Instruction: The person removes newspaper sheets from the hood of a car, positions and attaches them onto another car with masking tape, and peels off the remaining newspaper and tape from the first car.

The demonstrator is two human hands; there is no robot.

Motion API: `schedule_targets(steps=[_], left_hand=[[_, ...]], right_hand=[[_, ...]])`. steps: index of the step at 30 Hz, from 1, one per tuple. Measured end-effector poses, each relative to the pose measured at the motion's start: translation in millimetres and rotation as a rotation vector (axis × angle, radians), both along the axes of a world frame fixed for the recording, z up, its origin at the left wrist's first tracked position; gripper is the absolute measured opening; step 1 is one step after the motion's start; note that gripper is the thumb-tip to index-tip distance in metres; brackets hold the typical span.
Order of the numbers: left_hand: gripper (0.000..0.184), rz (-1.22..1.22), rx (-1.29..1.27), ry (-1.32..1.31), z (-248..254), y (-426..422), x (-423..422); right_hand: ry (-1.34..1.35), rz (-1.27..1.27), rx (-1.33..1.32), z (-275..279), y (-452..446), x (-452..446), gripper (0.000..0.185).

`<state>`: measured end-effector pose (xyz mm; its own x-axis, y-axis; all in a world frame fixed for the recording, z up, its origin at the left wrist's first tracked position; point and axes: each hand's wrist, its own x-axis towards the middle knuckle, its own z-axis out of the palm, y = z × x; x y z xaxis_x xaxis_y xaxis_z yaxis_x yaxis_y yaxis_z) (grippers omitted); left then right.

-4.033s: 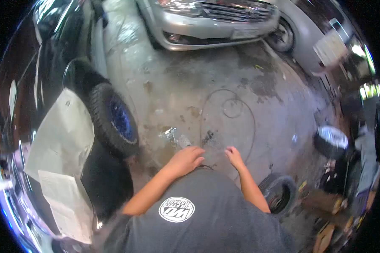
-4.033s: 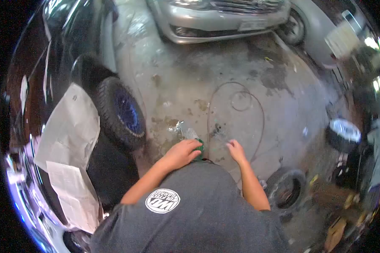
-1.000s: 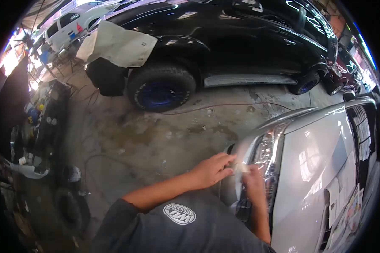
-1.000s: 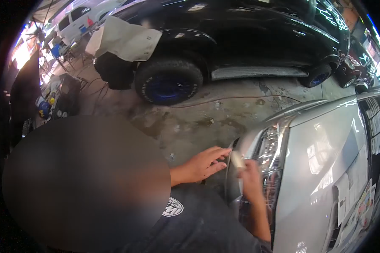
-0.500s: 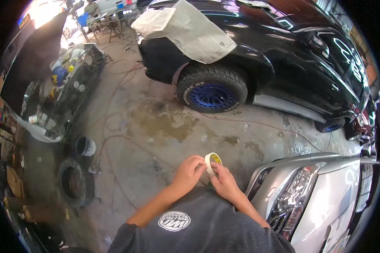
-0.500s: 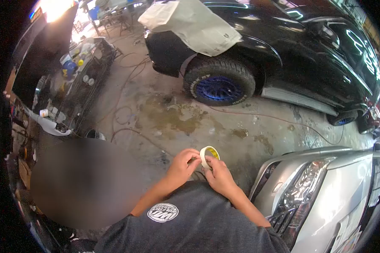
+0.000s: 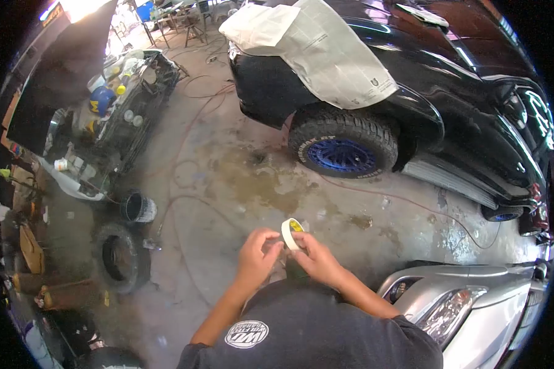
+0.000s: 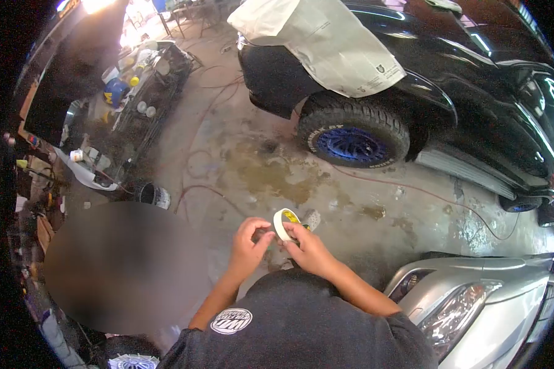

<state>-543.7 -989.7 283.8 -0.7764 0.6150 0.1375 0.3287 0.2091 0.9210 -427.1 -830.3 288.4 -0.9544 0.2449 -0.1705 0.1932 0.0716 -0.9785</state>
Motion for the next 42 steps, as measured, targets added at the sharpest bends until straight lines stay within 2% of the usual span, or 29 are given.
schedule_targets(steps=[3,6,7,13,17,26,28,31,32,34,35,37,38,39,42], left_hand=[[0.018,-0.033,-0.066,-0.079,20.2,26.3,-42.0],[0.015,-0.071,-0.073,0.089,35.7,57.7,-79.3],[0.015,-0.053,-0.029,0.103,45.5,71.2,-86.7],[0.018,-0.033,0.046,0.085,77.8,133.9,-125.3],[0.019,-0.038,0.020,0.083,85.7,158.5,-141.9],[0.024,-0.107,-0.026,0.162,91.2,194.6,-163.9],[0.027,-0.150,-0.018,0.193,96.5,201.3,-167.2],[0.031,-0.272,0.002,0.580,115.9,213.5,-175.2],[0.030,-0.334,-0.029,0.570,116.8,215.4,-178.4],[0.030,-0.449,-0.094,0.549,116.6,218.7,-182.7],[0.030,-0.401,-0.118,0.449,113.7,222.2,-180.5],[0.031,-0.304,-0.173,0.255,103.6,229.3,-172.4],[0.032,-0.279,-0.112,0.150,100.7,234.5,-169.8],[0.033,-0.254,-0.052,0.042,96.8,240.4,-165.3],[0.036,-0.227,0.064,-0.176,95.2,253.2,-150.4]], right_hand=[[0.154,0.082,0.081,14.9,29.7,-48.6,0.039],[0.131,0.049,0.059,20.9,60.4,-84.5,0.040],[0.106,0.052,-0.061,30.3,72.9,-94.4,0.040],[0.296,0.045,0.094,29.9,140.4,-137.8,0.032],[0.431,0.068,0.255,28.3,173.7,-154.9,0.032],[0.426,0.060,0.372,41.5,203.8,-165.9,0.031],[0.310,0.046,0.177,48.3,207.0,-159.5,0.032],[0.138,0.098,-0.160,62.2,222.5,-148.1,0.031],[0.079,0.128,-0.281,65.0,228.4,-145.6,0.030],[0.377,-0.033,0.073,56.5,235.7,-150.1,0.030],[0.523,-0.111,0.252,54.0,238.4,-151.6,0.030],[0.561,-0.286,0.492,58.4,239.2,-148.8,0.034],[0.578,-0.378,0.611,60.3,238.9,-146.8,0.036],[0.508,-0.276,0.534,56.1,236.4,-140.2,0.041],[0.450,-0.217,0.482,65.4,218.0,-141.7,0.042]])
